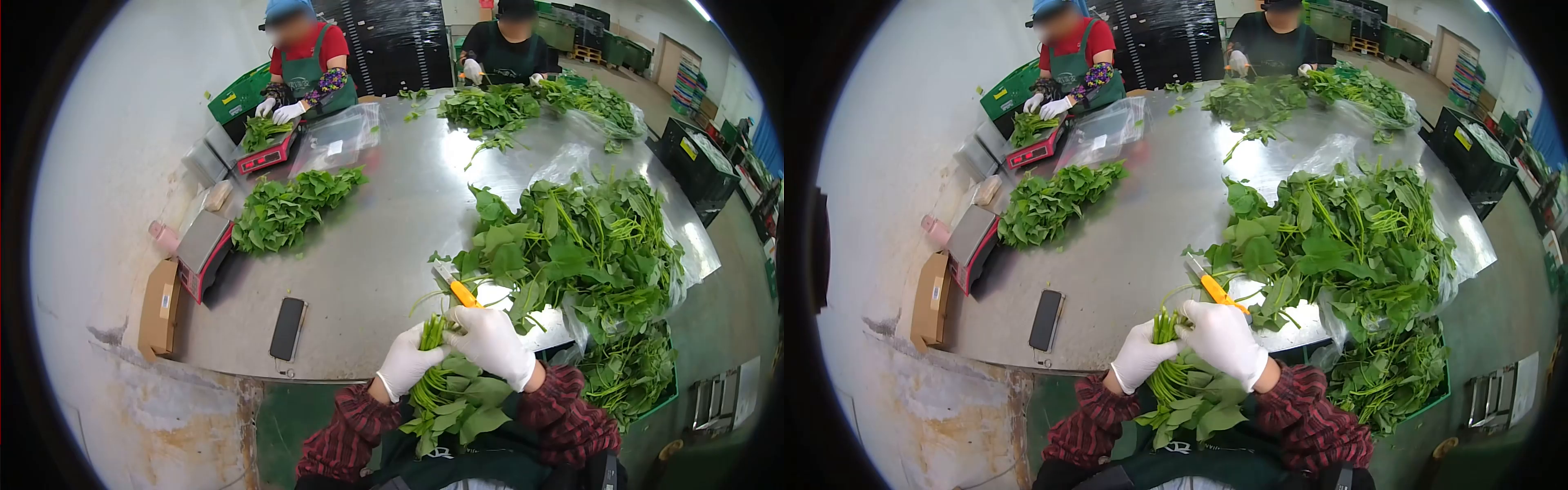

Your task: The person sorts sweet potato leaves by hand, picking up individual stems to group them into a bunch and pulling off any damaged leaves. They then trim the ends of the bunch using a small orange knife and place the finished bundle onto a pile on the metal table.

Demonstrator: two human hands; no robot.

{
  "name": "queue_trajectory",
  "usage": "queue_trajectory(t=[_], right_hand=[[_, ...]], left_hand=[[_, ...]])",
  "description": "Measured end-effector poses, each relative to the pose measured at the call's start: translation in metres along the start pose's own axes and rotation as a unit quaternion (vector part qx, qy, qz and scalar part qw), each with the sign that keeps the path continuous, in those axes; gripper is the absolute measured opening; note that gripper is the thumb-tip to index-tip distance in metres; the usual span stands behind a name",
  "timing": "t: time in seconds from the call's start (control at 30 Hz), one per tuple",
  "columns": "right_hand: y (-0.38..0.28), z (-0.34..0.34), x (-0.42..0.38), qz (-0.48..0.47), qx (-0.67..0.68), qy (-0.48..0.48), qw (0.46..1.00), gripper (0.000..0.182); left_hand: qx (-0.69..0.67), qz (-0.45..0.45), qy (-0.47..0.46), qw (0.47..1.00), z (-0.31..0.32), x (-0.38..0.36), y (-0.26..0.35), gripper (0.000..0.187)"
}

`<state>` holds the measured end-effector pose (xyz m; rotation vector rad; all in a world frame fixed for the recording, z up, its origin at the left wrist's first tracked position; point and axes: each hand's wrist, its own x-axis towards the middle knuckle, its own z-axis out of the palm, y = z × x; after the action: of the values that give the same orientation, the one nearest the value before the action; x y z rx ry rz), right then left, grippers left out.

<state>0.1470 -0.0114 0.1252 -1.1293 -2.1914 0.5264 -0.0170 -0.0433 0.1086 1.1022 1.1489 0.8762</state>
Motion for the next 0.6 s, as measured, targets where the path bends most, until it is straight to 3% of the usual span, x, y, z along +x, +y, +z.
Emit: queue_trajectory(t=[0.03,0.1,0.17,0.37,0.5,0.53,0.57,0.6], right_hand=[[0.001,-0.003,0.0,0.001,0.0,0.001,1.0,0.024],[-0.008,-0.017,0.004,0.196,0.256,-0.137,0.937,0.02],[-0.006,-0.017,0.004,0.2,0.263,-0.141,0.933,0.02],[-0.007,-0.007,-0.007,0.226,0.25,-0.077,0.938,0.013],[-0.001,-0.005,-0.009,0.252,0.294,0.103,0.916,0.012],[0.004,-0.009,-0.007,0.257,0.285,0.168,0.908,0.013],[0.003,-0.023,-0.004,0.292,0.311,0.158,0.89,0.019],[0.009,-0.031,-0.006,0.277,0.312,0.117,0.901,0.022]], left_hand=[[0.038,0.044,0.004,0.998,0.002,0.002,-0.007,0.018],[0.075,0.087,0.007,0.993,0.002,0.003,-0.011,0.021],[0.061,0.074,-0.015,0.995,0.002,0.003,-0.011,0.026],[0.016,0.027,-0.054,0.998,0.007,-0.004,0.006,0.02],[0.052,-0.027,-0.077,0.995,0.007,-0.01,0.015,0.027],[0.223,0.095,-0.034,0.97,0.004,-0.014,0.014,0.026],[0.384,0.212,0.012,0.898,0.002,-0.019,0.016,0.025],[0.415,0.26,0.04,0.871,0.002,-0.028,0.023,0.023]])
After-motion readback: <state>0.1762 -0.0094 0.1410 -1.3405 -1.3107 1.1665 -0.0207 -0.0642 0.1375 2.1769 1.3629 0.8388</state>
